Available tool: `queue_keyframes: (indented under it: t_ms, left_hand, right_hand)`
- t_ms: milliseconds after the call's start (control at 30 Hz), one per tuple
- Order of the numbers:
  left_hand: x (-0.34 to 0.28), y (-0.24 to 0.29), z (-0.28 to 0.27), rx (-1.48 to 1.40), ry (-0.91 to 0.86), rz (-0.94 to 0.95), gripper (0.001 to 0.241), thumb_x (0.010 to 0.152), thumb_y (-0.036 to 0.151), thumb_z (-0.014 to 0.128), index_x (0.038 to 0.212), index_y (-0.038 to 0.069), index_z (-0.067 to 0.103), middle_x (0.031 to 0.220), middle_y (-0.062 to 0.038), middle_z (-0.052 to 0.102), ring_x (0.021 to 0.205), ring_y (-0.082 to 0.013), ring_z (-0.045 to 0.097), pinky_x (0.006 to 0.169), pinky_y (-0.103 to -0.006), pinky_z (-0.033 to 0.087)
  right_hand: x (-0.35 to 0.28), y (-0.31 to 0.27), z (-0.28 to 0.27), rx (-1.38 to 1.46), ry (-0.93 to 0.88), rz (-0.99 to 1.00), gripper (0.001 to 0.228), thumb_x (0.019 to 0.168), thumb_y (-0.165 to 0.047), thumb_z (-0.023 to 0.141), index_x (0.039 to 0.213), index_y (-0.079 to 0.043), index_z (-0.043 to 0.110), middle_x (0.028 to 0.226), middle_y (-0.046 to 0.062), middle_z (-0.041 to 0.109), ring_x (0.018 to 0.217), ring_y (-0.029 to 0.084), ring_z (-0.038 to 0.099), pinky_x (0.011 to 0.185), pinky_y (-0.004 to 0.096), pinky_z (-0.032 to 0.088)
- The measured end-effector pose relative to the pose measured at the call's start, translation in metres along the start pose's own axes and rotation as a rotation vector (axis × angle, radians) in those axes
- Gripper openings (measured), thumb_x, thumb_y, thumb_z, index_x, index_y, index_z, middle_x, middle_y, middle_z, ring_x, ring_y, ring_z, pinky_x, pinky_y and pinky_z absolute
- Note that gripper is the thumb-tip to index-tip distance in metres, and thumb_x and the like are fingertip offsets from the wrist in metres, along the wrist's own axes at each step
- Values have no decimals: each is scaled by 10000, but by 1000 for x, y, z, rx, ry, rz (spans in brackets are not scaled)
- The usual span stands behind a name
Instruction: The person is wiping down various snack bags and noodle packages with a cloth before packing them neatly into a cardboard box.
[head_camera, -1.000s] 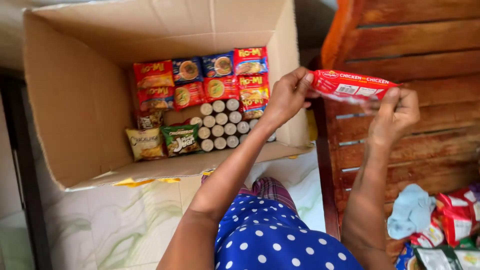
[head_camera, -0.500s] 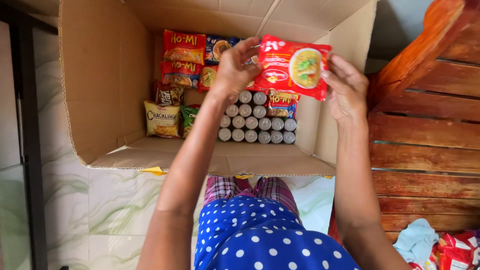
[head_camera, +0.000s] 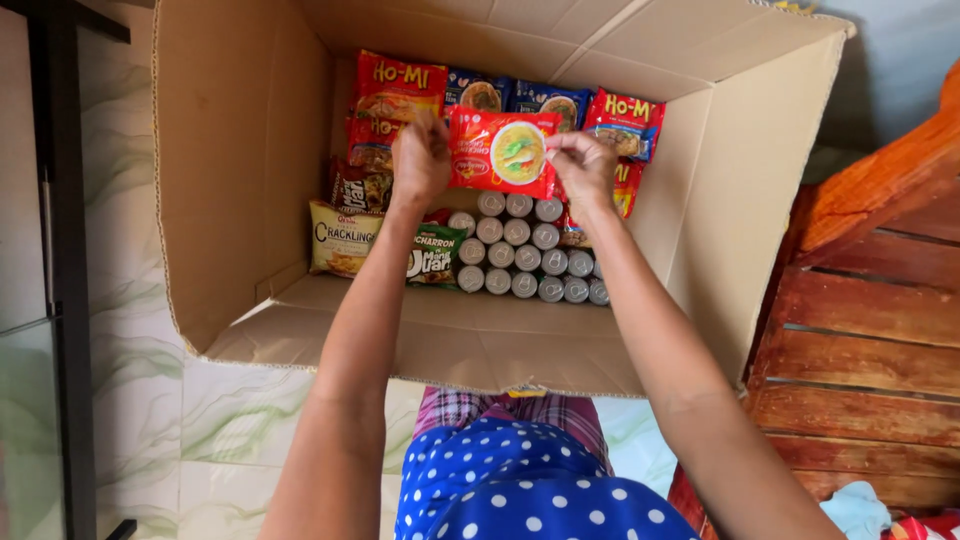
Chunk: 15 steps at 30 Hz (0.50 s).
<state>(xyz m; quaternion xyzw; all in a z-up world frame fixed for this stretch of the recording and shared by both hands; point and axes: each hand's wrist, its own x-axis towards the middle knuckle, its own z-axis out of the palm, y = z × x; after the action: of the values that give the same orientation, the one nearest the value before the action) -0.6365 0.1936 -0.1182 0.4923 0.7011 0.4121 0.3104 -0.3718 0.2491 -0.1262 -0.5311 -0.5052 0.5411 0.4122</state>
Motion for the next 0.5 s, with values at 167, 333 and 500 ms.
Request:
queue_keyframes:
  t_ms: [167, 333, 500]
  left_hand:
    - [0, -46, 11, 17, 64, 55, 190, 745, -100, 622, 850, 34, 706, 801, -149, 738, 756, -238, 741, 679, -349, 566]
    - [0, -82, 24, 45, 51, -100, 226, 751, -106, 609, 869, 45, 729, 806, -163, 732, 753, -250, 747, 682, -369, 570]
    - [-2, -115, 39, 153, 125, -67, 264, 758, -121, 630, 907, 53, 763, 847, -204, 731, 805, -366, 724, 718, -432, 569]
  right_hand:
    - [-1, 22, 37, -37, 97, 153, 226, 859, 115, 711, 965, -67, 795, 884, 61, 771, 663, 71, 636, 575, 236, 525]
    - [-1, 52, 58, -184, 115, 204, 224, 865, 84, 727, 1000, -81, 797, 911, 57, 784, 689, 81, 673, 597, 222, 568]
    - [4, 83, 76, -284, 117, 249, 292, 868, 106, 676, 1012, -108, 813, 978, 66, 800, 737, 112, 702, 652, 242, 603]
